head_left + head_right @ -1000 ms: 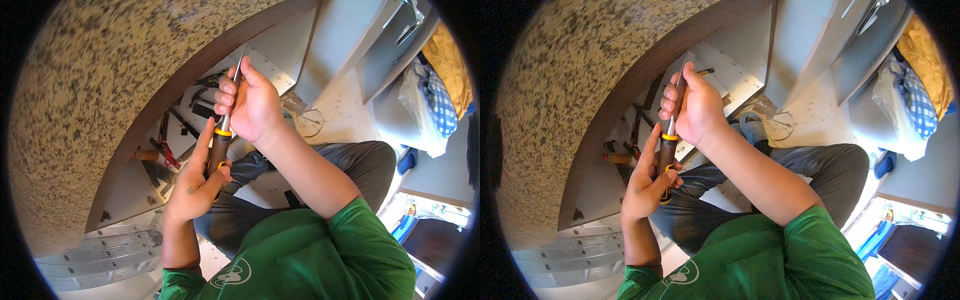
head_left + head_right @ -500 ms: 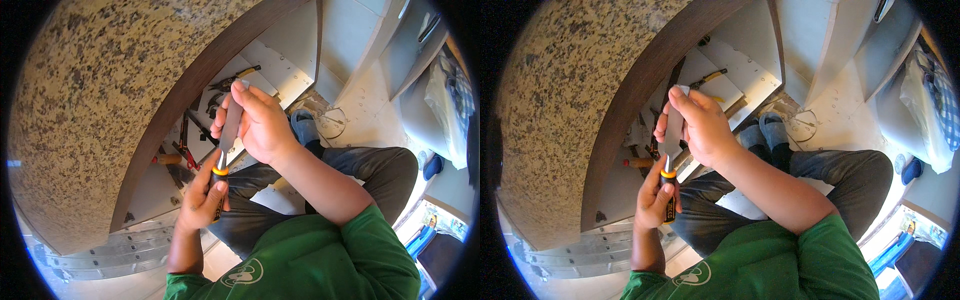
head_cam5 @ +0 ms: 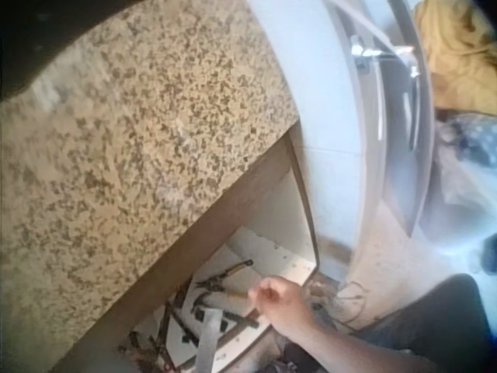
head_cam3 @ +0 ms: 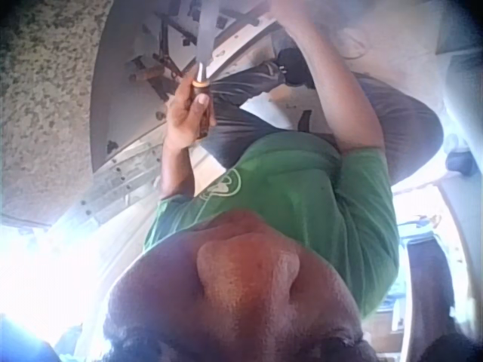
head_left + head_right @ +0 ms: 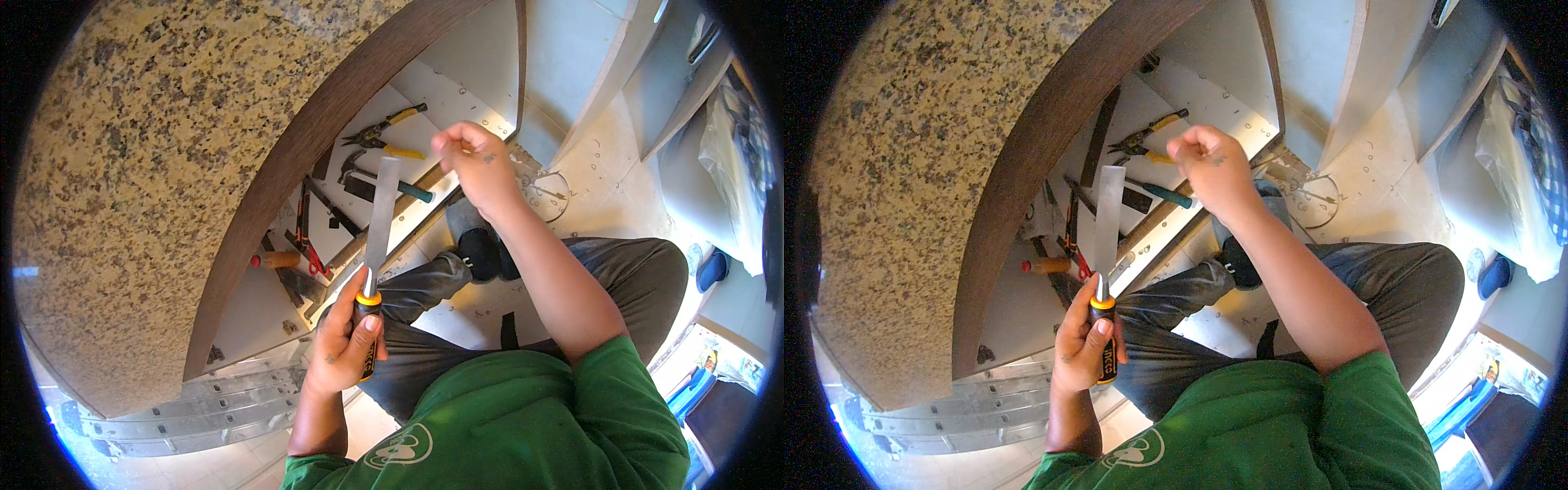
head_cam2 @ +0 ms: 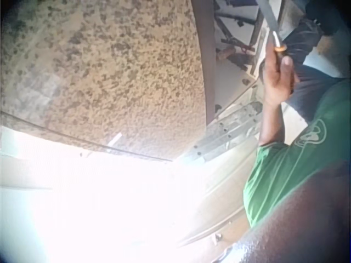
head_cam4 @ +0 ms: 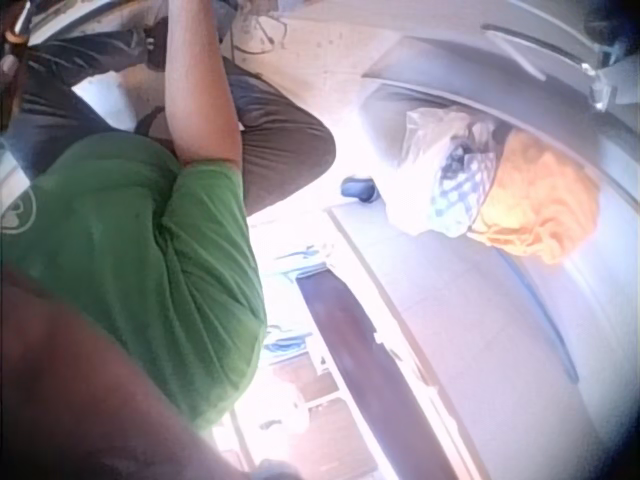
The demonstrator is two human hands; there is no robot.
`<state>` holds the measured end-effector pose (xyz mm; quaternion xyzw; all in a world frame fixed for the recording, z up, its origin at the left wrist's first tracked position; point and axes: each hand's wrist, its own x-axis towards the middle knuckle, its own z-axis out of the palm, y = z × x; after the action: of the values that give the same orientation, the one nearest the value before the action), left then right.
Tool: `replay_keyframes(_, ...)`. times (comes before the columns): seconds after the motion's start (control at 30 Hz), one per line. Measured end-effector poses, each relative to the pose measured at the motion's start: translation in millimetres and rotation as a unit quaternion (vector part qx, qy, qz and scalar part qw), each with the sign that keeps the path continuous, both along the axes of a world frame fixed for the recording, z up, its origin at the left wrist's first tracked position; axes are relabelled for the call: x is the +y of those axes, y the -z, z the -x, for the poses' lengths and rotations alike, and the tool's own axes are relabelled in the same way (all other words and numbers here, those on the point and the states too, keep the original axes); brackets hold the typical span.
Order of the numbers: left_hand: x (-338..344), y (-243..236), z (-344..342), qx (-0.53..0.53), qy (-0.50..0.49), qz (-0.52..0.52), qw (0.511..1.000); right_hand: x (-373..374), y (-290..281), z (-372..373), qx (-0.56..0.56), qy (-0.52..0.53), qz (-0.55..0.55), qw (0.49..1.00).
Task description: The person installs a curved wooden trim piece under a kitchen cabinet using a screwdriver and hammer. They drive screws into the trim, tap it into place, and adjust its alignment along the cabinet edge.
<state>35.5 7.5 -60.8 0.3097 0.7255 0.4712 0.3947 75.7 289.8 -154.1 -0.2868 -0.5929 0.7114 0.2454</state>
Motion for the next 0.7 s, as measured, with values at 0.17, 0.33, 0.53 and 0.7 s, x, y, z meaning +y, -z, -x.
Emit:
replay_keyframes(0.17, 20.3, -4.4, 0.2, 0.015, -0.017, -0.015, 1.0, -1.6, -9.8, -9.6, 0.017, -0.039, -0.054, 0.998)
replay_keyframes(0.33, 42.9, -14.0, 5.7, 0.037, -0.026, 0.008, 0.999, -33.8, -36.0, -9.1, 0.237, -0.13, 0.295, 0.916)
replay_keyframes(0.53, 58.0, -24.3, 16.7, 0.075, -0.015, -0.01, 0.997, -50.9, -62.1, 13.2, 0.344, -0.131, 0.426, 0.827)
replay_keyframes(0.7, 57.7, -34.4, 27.1, 0.092, -0.03, 0.036, 0.995, -58.5, -66.3, 31.3, 0.378, -0.146, 0.491, 0.772)
